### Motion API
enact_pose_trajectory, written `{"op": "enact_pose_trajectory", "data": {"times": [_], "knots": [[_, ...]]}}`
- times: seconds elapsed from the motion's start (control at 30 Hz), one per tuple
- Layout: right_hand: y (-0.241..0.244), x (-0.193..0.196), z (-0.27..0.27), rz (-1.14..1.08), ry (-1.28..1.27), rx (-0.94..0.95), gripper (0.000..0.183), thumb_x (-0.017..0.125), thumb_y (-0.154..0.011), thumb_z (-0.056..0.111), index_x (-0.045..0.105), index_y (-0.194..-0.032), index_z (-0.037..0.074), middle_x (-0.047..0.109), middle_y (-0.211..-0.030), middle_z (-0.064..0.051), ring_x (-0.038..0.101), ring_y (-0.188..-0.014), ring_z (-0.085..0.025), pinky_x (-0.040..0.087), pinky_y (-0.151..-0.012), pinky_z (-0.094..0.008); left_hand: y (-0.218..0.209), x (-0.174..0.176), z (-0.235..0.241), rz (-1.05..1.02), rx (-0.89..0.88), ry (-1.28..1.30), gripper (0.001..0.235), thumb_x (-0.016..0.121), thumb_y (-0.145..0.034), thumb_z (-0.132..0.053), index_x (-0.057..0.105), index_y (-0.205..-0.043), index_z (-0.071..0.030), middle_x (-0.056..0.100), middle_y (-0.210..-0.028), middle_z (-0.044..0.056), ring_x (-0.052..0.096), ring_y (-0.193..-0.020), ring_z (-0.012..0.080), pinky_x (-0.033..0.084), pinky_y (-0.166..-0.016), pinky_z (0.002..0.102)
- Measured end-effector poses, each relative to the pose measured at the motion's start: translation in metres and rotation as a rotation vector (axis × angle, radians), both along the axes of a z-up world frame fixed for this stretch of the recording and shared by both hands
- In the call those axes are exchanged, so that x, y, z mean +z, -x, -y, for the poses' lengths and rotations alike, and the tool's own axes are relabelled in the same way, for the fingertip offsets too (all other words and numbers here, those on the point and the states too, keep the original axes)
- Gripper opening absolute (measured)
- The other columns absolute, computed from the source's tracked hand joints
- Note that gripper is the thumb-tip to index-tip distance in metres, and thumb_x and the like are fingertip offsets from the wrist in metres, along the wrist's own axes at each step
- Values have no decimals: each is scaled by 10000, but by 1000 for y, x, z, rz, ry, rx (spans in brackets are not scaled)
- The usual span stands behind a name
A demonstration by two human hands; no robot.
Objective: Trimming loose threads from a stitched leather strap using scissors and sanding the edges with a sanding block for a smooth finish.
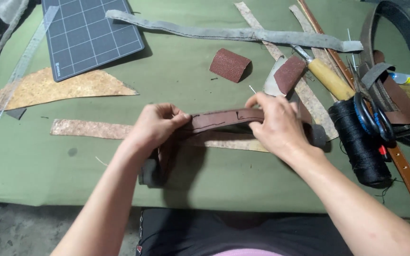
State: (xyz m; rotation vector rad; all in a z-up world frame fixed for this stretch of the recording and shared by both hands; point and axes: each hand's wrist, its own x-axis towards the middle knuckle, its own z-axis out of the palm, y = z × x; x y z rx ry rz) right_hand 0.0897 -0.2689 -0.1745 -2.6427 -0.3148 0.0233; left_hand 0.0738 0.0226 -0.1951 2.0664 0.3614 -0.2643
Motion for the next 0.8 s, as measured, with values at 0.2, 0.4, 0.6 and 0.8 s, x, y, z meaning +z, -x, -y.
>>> {"op": "enact_pose_trajectory", "data": {"times": [0.2, 0.4, 0.6, 0.8], "knots": [[-17, -24, 4, -125, 15, -55, 369, 656, -808, 59, 689, -1105, 276, 728, -1104, 14, 613, -1174, -269, 424, -1011, -446, -18, -11, -8, -62, 4, -24, 183, 828, -798, -344, 826, -889, -185, 728, -710, -1, 627, -646, 118, 506, -574, 256], [-56, -53, 24, -120, -457, -417, 489, 493, -816, 20, 749, -1059, 359, 753, -866, 68, 717, -915, -161, 492, -889, -307, -20, 16, -58, -70, 69, -71, 153, 831, -845, -268, 810, -882, -121, 633, -646, 78, 560, -616, 177, 456, -528, 293], [-34, 12, 3, -235, -352, -552, 497, 472, -902, -82, 697, -1236, 211, 733, -1190, -23, 666, -1065, -218, 535, -904, -369, -3, 58, -106, -296, 60, 242, 164, 723, -980, -192, 719, -947, -31, 716, -827, 122, 632, -695, 222, 495, -611, 336], [-16, -11, -4, 150, 83, -75, 523, 485, -653, -40, 650, -1084, 205, 689, -1072, -57, 490, -1031, -343, 346, -837, -486, -9, 108, -163, -202, 24, 10, 391, 640, -998, -212, 762, -1290, 17, 744, -1023, 107, 374, -519, 162, 364, -472, 275]]}}
